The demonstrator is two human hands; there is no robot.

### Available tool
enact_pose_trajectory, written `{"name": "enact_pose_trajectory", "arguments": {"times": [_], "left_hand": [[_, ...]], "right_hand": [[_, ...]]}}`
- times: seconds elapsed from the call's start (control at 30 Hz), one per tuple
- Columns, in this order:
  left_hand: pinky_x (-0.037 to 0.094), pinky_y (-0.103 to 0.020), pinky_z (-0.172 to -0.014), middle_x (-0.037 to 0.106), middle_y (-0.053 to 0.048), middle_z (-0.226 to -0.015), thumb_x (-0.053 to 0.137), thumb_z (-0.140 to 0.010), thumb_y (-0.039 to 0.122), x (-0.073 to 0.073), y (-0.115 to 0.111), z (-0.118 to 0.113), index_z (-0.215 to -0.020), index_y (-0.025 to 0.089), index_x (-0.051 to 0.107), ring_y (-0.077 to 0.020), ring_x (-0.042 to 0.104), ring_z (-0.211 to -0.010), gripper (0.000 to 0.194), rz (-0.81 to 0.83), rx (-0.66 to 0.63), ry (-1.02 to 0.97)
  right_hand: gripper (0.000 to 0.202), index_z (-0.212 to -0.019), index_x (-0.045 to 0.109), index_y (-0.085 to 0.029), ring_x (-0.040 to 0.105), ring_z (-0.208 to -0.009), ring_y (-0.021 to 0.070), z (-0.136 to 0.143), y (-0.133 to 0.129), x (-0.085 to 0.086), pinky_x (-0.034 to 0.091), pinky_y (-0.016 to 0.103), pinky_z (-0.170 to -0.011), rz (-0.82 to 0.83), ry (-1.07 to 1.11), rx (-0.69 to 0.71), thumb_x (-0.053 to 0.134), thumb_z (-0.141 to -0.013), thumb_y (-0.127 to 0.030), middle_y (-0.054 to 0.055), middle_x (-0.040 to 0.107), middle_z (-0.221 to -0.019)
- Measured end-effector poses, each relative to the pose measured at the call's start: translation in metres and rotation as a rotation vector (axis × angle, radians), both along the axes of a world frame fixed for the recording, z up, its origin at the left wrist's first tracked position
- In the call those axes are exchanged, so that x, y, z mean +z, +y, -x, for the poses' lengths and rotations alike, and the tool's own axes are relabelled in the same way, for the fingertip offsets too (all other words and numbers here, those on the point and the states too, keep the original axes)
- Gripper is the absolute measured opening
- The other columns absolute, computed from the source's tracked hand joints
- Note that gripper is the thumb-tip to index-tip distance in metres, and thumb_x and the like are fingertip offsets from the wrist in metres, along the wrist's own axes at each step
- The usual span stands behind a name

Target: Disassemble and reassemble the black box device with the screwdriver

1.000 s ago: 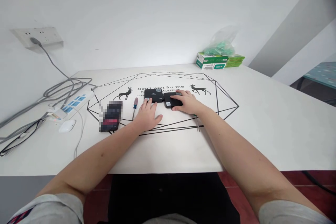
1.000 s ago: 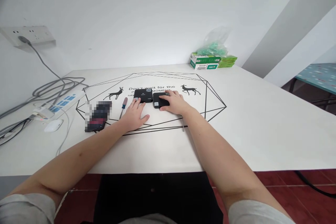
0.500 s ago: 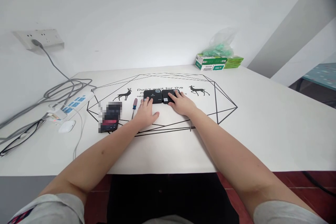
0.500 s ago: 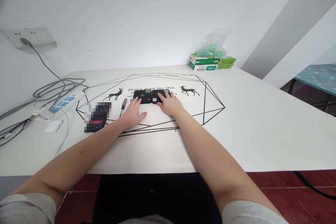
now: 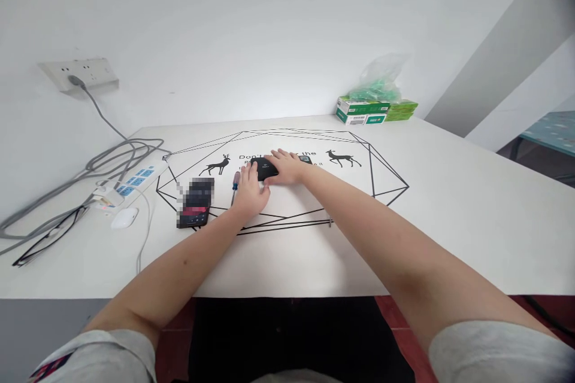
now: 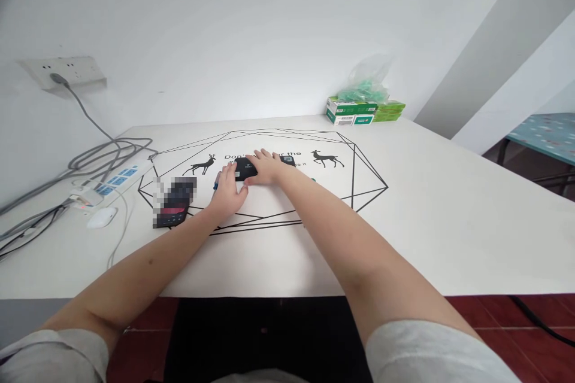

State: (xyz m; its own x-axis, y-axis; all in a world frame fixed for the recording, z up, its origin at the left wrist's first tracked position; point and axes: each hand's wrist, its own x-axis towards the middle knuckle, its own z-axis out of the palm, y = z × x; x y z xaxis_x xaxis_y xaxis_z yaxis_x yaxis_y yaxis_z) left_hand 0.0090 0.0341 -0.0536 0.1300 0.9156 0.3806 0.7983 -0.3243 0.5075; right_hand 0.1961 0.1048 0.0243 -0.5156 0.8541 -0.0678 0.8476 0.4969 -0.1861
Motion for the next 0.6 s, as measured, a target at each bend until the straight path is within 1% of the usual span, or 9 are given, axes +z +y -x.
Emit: {"name": "enact_pose_trajectory", "arguments": {"times": [0.07,0.13,0.2,0.27,0.33,0.43,0.47,0.53,0.6], "left_hand": [[0.025,-0.062,-0.140,0.034,-0.026,-0.179,0.057,-0.104,0.035,0.001,0.001,0.004,-0.172,0.012,0.029,-0.0409,0.025,-0.172,0.077,-0.069,0.019,-0.033],[0.028,-0.063,-0.138,0.041,-0.027,-0.174,0.055,-0.106,0.037,0.002,0.002,0.008,-0.168,0.011,0.035,-0.0399,0.033,-0.169,0.070,-0.144,0.050,-0.087],[0.030,-0.066,-0.136,0.049,-0.028,-0.168,0.052,-0.108,0.039,0.002,0.003,0.011,-0.164,0.012,0.041,-0.0401,0.039,-0.165,0.063,-0.216,0.072,-0.138],[0.030,-0.067,-0.135,0.053,-0.028,-0.164,0.050,-0.110,0.041,0.002,0.002,0.011,-0.161,0.012,0.044,-0.0400,0.042,-0.163,0.059,-0.268,0.057,-0.164],[0.029,-0.065,-0.136,0.053,-0.028,-0.164,0.046,-0.112,0.044,0.001,0.000,0.010,-0.160,0.012,0.044,-0.0393,0.041,-0.163,0.058,-0.288,0.036,-0.183],[0.021,-0.066,-0.138,0.042,-0.028,-0.173,0.045,-0.113,0.049,0.003,-0.004,0.009,-0.163,0.013,0.041,-0.0400,0.029,-0.169,0.062,-0.278,0.059,-0.249],[0.019,-0.066,-0.139,0.036,-0.027,-0.177,0.044,-0.113,0.051,0.005,-0.005,0.010,-0.166,0.014,0.037,-0.0397,0.024,-0.172,0.065,-0.268,0.066,-0.285],[0.020,-0.065,-0.139,0.023,-0.025,-0.183,0.046,-0.113,0.054,0.010,-0.009,0.011,-0.172,0.018,0.023,-0.0379,0.015,-0.175,0.073,-0.232,0.039,-0.355],[0.021,-0.065,-0.139,0.014,-0.022,-0.187,0.055,-0.109,0.059,0.016,-0.014,0.012,-0.177,0.023,0.010,-0.0383,0.010,-0.176,0.089,-0.165,-0.058,-0.365]], "right_hand": [[0.115,-0.179,0.026,-0.027,0.011,-0.178,0.0444,0.018,0.016,0.004,0.013,0.071,-0.140,0.052,-0.031,0.053,0.081,-0.086,-0.067,0.018,0.016,-0.191],[0.114,-0.178,0.028,-0.028,0.012,-0.178,0.0437,0.033,0.028,0.002,0.011,0.071,-0.140,0.073,0.013,0.038,0.082,-0.086,-0.067,0.017,0.022,-0.189],[0.108,-0.176,0.035,-0.027,0.026,-0.174,0.0454,0.044,0.035,-0.004,0.015,0.072,-0.139,0.091,0.020,0.026,0.082,-0.085,-0.063,0.019,0.039,-0.182],[0.104,-0.174,0.039,-0.023,0.037,-0.168,0.0486,0.052,0.035,-0.012,0.019,0.074,-0.137,0.077,0.042,0.005,0.081,-0.086,-0.059,0.024,0.045,-0.177],[0.103,-0.172,0.043,-0.019,0.041,-0.165,0.0516,0.055,0.030,-0.017,0.023,0.073,-0.136,0.056,0.086,-0.004,0.083,-0.084,-0.055,0.028,0.048,-0.173],[0.100,-0.166,0.050,-0.020,0.049,-0.158,0.0512,0.050,0.017,-0.017,0.033,0.070,-0.132,0.050,0.184,0.020,0.086,-0.080,-0.054,0.026,0.058,-0.164],[0.098,-0.166,0.048,-0.022,0.053,-0.156,0.0479,0.046,0.012,-0.014,0.037,0.067,-0.131,0.053,0.240,0.026,0.084,-0.082,-0.055,0.024,0.060,-0.162],[0.096,-0.171,0.035,-0.025,0.061,-0.148,0.0362,0.033,0.000,-0.010,0.047,0.057,-0.127,0.084,0.438,0.014,0.073,-0.090,-0.060,0.018,0.062,-0.160],[0.099,-0.170,0.033,-0.030,0.066,-0.140,0.0312,0.017,-0.016,-0.008,0.052,0.054,-0.122,0.271,0.975,-0.047,0.076,-0.087,-0.063,0.015,0.063,-0.154]]}}
